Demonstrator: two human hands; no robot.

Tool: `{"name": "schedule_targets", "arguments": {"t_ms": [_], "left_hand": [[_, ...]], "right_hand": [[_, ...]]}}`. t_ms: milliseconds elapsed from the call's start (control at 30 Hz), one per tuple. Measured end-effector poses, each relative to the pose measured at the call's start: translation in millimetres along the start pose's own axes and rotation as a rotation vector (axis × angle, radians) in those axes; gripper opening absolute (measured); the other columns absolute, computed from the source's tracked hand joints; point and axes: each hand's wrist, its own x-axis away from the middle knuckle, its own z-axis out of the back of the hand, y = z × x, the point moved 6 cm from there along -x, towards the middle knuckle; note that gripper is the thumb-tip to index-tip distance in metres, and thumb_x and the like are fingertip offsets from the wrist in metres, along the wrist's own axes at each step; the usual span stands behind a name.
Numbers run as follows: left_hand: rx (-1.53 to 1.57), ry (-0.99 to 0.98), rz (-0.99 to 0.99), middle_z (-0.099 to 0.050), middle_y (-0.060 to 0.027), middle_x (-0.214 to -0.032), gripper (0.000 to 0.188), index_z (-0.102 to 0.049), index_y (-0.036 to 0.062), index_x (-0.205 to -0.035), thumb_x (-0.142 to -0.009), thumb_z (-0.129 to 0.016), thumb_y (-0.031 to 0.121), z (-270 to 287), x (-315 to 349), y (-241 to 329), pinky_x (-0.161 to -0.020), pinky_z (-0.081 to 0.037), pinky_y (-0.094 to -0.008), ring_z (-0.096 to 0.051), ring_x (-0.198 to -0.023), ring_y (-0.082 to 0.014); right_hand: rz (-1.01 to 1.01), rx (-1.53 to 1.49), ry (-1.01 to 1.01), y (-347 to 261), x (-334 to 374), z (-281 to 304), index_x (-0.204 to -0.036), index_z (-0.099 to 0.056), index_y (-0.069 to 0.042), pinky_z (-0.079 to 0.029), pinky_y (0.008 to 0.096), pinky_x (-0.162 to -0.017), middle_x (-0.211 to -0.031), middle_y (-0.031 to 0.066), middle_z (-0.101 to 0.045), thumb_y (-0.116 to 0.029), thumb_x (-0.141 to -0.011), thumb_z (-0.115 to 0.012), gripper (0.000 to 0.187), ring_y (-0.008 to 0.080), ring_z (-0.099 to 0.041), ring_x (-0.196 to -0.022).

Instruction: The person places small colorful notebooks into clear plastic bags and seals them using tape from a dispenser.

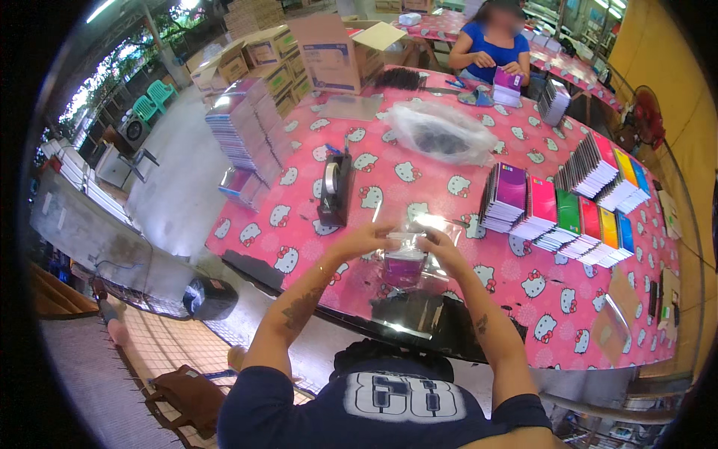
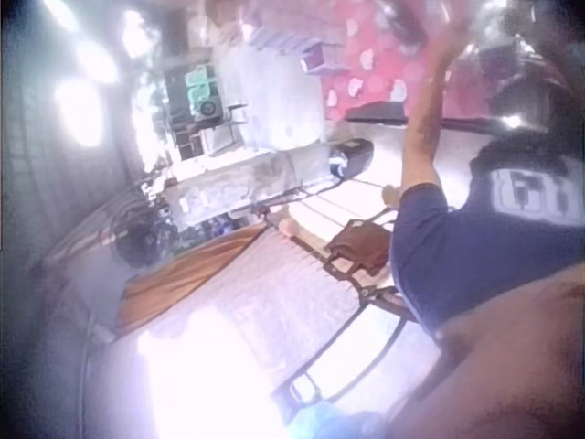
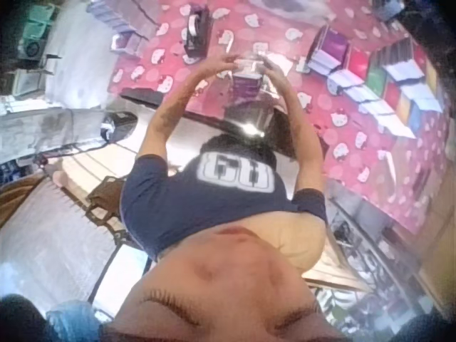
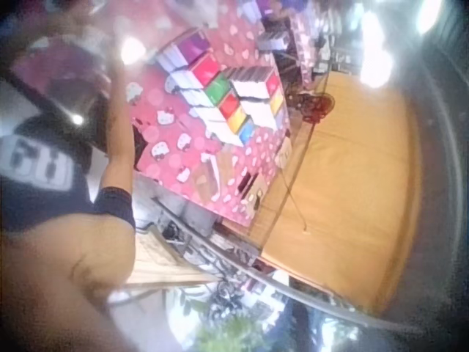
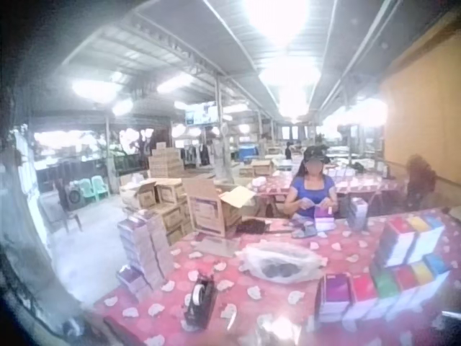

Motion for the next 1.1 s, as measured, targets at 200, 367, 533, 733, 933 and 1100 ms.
{"name": "schedule_targets", "arguments": {"t_ms": [200, 367, 533, 733, 933, 1100], "left_hand": [[-0.599, 0.161, -0.280, -0.060, -0.0067, -0.139, 0.056, -0.053, 0.0073, -0.144, -0.092, -0.071, 0.021, -21.5, 25.4, 46.2, -0.098, -0.051, -0.0390, -0.059, -0.119, -0.0186], [-1.234, 0.259, -0.707, -0.059, -0.0156, -0.136, 0.045, -0.061, 0.0130, -0.135, -0.092, -0.069, 0.021, -56.5, 43.6, 68.6, -0.095, -0.050, -0.0440, -0.060, -0.114, -0.0293], [-0.825, 0.146, -0.272, -0.066, -0.0187, -0.114, 0.037, -0.066, 0.0124, -0.125, -0.089, -0.071, 0.021, -31.7, 18.7, 53.5, -0.083, -0.051, -0.0436, -0.062, -0.111, -0.0292], [-0.930, 0.307, -0.122, -0.065, -0.0183, -0.099, 0.052, -0.057, 0.0038, -0.127, -0.082, -0.077, 0.020, -32.5, -2.8, 61.0, -0.071, -0.053, -0.0418, -0.065, -0.091, -0.0331], [-0.441, 0.465, 0.008, -0.067, -0.0155, -0.103, 0.050, -0.058, 0.0036, -0.123, -0.082, -0.074, 0.026, -5.9, -2.8, 17.2, -0.079, -0.052, -0.0451, -0.064, -0.092, -0.0338], [-0.826, 1.188, -0.177, -0.068, -0.0110, -0.097, 0.036, -0.069, 0.0012, -0.105, -0.085, -0.076, 0.030, 108.5, 48.3, 21.8, -0.076, -0.051, -0.0371, -0.064, -0.091, -0.0203]], "right_hand": [[0.350, 0.734, -0.075, -42.0, 16.2, -13.0, -0.129, -0.064, -0.009, -0.047, 0.0399, -0.099, -0.126, 0.0088, -0.064, -0.014, -0.084, -0.077, 0.047, 0.0236, -0.059, -0.116], [0.673, 1.239, -0.129, -63.0, 43.9, -36.9, -0.103, -0.069, -0.008, -0.046, 0.0413, -0.093, -0.106, 0.0077, -0.066, -0.014, -0.077, -0.079, 0.029, 0.0287, -0.060, -0.106], [0.605, 1.184, -0.003, -73.5, 43.3, -55.3, -0.105, -0.067, -0.008, -0.048, 0.0396, -0.086, -0.099, 0.0075, -0.065, -0.010, -0.079, -0.076, 0.027, 0.0280, -0.059, -0.094], [0.190, 1.133, 0.087, -57.5, 19.8, -44.9, -0.128, -0.054, -0.007, -0.048, 0.0412, -0.088, -0.102, 0.0123, -0.063, -0.017, -0.079, -0.079, 0.056, 0.0283, -0.059, -0.100], [-0.011, 0.248, 0.297, -18.4, 20.8, -9.2, -0.130, -0.050, -0.008, -0.050, 0.0363, -0.090, -0.120, 0.0091, -0.050, -0.016, -0.079, -0.082, 0.061, 0.0189, -0.052, -0.104], [0.070, 0.202, 0.353, -3.7, 20.1, 5.8, -0.130, -0.052, -0.011, -0.044, 0.0303, -0.091, -0.116, 0.0068, -0.049, -0.015, -0.080, -0.082, 0.058, 0.0161, -0.048, -0.107]]}}
